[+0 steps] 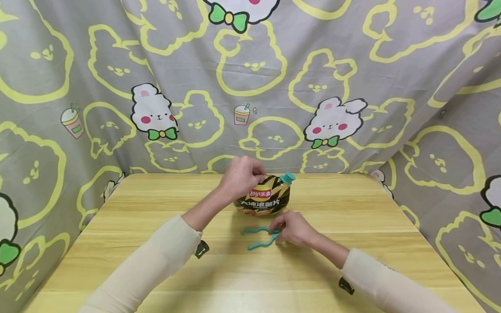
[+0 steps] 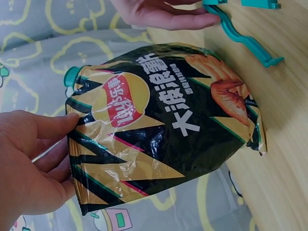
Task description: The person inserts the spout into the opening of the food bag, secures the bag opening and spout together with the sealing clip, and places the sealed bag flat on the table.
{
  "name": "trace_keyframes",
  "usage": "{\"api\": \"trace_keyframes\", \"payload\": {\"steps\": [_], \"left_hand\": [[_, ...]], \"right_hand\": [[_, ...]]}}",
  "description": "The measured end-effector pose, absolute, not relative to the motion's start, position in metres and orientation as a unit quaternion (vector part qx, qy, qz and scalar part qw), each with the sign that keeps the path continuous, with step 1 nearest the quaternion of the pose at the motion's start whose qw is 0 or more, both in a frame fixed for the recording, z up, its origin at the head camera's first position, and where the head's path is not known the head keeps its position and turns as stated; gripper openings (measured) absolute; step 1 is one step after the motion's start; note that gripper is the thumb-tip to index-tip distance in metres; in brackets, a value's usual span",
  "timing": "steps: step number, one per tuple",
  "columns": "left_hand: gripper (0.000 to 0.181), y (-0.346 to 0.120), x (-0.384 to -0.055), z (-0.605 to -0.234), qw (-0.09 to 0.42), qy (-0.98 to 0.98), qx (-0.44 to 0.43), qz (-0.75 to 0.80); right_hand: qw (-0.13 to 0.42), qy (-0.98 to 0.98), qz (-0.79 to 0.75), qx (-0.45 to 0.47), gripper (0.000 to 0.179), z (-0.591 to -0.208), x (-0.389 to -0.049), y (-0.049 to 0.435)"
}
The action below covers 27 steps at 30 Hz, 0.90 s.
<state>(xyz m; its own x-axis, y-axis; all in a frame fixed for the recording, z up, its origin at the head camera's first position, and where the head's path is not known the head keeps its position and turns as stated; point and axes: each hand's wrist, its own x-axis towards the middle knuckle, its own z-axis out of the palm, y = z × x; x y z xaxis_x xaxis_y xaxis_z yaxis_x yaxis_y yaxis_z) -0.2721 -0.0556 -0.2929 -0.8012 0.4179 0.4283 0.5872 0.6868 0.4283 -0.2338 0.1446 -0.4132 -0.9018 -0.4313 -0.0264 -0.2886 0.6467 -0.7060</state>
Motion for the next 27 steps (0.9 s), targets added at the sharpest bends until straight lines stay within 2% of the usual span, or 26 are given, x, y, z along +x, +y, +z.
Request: {"api": "trace_keyframes", "payload": {"steps": [27], "left_hand": [[0.009,-0.0565,-0.2732,-0.2925,0.154,-0.904,-0.288,-0.277]], "right_hand": [[0.104,0.911,-0.358,-0.174,0.019,-0.4197,-0.2343,0.1419]]}}
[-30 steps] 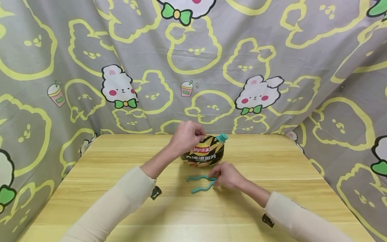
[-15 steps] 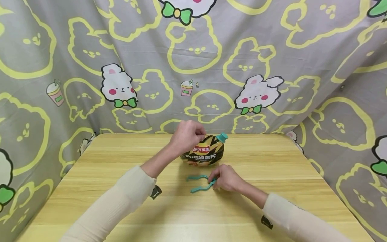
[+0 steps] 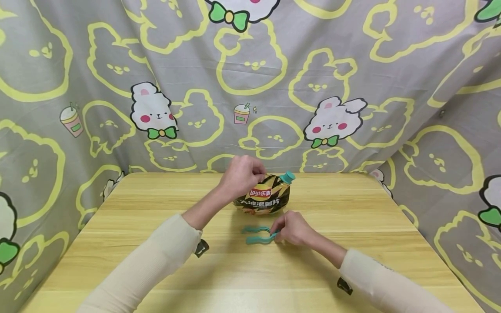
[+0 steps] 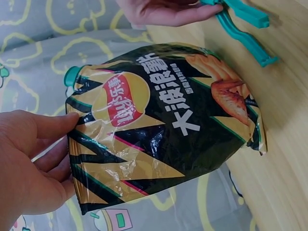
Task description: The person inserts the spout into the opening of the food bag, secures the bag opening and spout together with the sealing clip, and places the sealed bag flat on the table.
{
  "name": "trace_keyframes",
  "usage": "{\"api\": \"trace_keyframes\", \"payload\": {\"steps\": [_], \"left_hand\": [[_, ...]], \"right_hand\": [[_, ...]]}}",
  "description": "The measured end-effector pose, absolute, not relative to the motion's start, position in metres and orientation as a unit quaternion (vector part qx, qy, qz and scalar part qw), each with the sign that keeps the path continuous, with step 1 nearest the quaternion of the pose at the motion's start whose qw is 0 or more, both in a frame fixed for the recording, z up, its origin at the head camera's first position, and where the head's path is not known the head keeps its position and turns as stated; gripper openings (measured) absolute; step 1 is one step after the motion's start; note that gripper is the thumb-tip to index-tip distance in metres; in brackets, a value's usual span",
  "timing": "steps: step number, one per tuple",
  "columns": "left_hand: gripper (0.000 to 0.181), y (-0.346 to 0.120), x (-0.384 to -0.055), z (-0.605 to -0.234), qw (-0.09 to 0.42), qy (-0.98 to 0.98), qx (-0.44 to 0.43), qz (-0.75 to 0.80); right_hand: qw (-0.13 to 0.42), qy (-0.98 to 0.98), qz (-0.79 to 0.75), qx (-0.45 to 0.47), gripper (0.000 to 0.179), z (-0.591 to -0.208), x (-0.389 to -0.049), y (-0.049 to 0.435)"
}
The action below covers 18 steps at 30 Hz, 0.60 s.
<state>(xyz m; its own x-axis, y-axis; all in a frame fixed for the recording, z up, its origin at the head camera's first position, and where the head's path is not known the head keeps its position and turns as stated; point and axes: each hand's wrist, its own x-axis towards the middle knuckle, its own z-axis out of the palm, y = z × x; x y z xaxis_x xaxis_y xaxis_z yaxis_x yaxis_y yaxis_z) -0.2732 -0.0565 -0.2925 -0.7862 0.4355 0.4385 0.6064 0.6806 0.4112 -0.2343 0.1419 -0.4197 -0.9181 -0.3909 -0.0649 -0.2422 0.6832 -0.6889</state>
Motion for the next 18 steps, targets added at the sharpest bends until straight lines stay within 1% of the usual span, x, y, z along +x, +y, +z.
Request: {"api": "trace_keyframes", "payload": {"steps": [9,18], "left_hand": [[0.009,-0.056,-0.275,-0.292,0.152,-0.905,-0.285,-0.278],[0.008,-0.055,-0.276,-0.294,0.157,-0.903,-0.285,-0.282]], "right_hand": [[0.099,0.912,-0.359,-0.17,0.018,-0.414,-0.237,0.149],[0.09,0.916,-0.357,-0.157,0.015,-0.399,-0.241,0.163]]}}
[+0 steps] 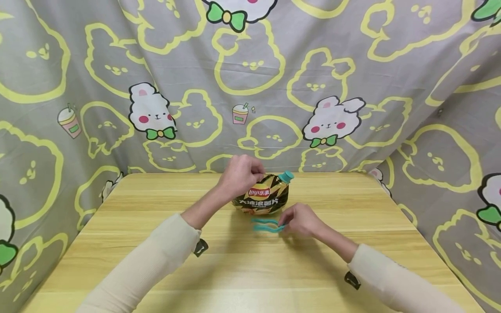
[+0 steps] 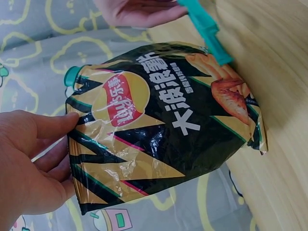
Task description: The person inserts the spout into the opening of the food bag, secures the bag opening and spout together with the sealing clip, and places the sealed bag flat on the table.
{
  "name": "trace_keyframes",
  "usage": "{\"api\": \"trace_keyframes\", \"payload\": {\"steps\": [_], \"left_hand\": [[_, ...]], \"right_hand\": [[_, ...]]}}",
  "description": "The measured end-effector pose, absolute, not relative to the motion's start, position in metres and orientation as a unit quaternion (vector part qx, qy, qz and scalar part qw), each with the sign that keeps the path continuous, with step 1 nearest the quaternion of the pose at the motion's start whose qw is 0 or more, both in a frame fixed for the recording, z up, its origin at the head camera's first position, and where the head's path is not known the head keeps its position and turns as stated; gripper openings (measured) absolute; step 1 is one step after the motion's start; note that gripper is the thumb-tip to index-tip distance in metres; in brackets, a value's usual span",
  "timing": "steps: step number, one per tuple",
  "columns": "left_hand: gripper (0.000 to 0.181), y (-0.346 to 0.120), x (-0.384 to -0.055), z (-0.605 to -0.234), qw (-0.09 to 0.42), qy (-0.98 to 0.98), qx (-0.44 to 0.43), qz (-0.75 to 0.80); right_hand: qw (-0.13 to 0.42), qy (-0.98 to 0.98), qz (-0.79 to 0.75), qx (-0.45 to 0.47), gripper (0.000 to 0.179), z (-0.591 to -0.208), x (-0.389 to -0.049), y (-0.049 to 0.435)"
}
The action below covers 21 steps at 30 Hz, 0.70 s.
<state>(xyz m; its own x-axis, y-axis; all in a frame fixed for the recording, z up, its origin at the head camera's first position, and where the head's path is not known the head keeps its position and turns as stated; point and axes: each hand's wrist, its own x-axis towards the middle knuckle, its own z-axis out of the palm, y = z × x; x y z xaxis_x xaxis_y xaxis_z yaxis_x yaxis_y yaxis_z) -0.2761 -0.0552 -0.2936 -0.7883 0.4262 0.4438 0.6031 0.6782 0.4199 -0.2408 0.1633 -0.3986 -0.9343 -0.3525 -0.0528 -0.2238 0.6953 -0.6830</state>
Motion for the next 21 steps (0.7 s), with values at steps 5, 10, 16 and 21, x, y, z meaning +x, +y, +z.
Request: {"api": "trace_keyframes", "payload": {"steps": [5,10,16,21], "left_hand": [[0.008,-0.055,-0.274,-0.293,0.155,-0.903,-0.285,-0.283],[0.007,-0.055,-0.273,-0.292,0.149,-0.903,-0.28,-0.29],[0.007,-0.055,-0.272,-0.292,0.147,-0.904,-0.279,-0.289],[0.008,-0.055,-0.272,-0.291,0.146,-0.903,-0.278,-0.292]], "right_hand": [[0.085,0.921,-0.348,-0.153,0.016,-0.387,-0.243,0.174],[0.095,0.919,-0.354,-0.144,0.015,-0.374,-0.244,0.186],[0.095,0.922,-0.35,-0.139,0.012,-0.355,-0.244,0.199],[0.083,0.925,-0.345,-0.134,0.008,-0.343,-0.243,0.21]]}}
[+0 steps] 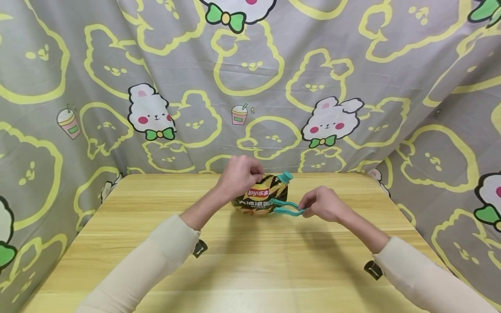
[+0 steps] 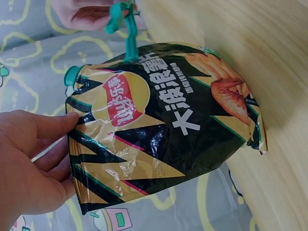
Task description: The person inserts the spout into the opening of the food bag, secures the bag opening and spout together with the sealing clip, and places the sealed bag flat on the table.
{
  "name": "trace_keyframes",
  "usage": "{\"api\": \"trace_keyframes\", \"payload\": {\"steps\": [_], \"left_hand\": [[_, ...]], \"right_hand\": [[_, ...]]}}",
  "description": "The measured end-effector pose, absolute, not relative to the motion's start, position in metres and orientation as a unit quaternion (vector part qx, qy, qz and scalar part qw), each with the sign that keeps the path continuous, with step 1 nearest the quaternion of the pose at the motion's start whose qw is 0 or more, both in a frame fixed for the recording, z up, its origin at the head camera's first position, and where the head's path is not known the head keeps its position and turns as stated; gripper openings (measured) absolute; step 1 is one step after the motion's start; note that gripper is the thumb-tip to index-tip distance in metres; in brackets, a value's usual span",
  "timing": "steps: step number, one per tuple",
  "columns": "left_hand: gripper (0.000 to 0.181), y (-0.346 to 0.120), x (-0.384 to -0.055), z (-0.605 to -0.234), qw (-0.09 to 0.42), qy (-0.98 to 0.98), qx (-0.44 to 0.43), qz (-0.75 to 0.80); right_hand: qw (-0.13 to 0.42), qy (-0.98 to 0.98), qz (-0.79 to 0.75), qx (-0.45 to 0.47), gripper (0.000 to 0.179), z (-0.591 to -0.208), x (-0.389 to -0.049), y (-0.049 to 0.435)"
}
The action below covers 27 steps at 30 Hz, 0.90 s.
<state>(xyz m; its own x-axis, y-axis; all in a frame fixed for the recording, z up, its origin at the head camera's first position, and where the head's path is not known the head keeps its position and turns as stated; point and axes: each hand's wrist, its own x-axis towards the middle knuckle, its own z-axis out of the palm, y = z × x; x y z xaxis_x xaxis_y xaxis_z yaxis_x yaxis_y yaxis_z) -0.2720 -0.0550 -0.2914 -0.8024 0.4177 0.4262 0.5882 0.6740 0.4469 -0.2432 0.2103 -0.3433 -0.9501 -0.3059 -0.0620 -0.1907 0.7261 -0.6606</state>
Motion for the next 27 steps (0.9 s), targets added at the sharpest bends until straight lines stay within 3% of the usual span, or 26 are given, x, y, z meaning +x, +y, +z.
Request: {"api": "trace_keyframes", "payload": {"steps": [27], "left_hand": [[0.008,-0.056,-0.274,-0.291,0.143,-0.9,-0.276,-0.305]], "right_hand": [[0.024,0.944,-0.313,-0.098,0.011,-0.317,-0.252,0.249]]}}
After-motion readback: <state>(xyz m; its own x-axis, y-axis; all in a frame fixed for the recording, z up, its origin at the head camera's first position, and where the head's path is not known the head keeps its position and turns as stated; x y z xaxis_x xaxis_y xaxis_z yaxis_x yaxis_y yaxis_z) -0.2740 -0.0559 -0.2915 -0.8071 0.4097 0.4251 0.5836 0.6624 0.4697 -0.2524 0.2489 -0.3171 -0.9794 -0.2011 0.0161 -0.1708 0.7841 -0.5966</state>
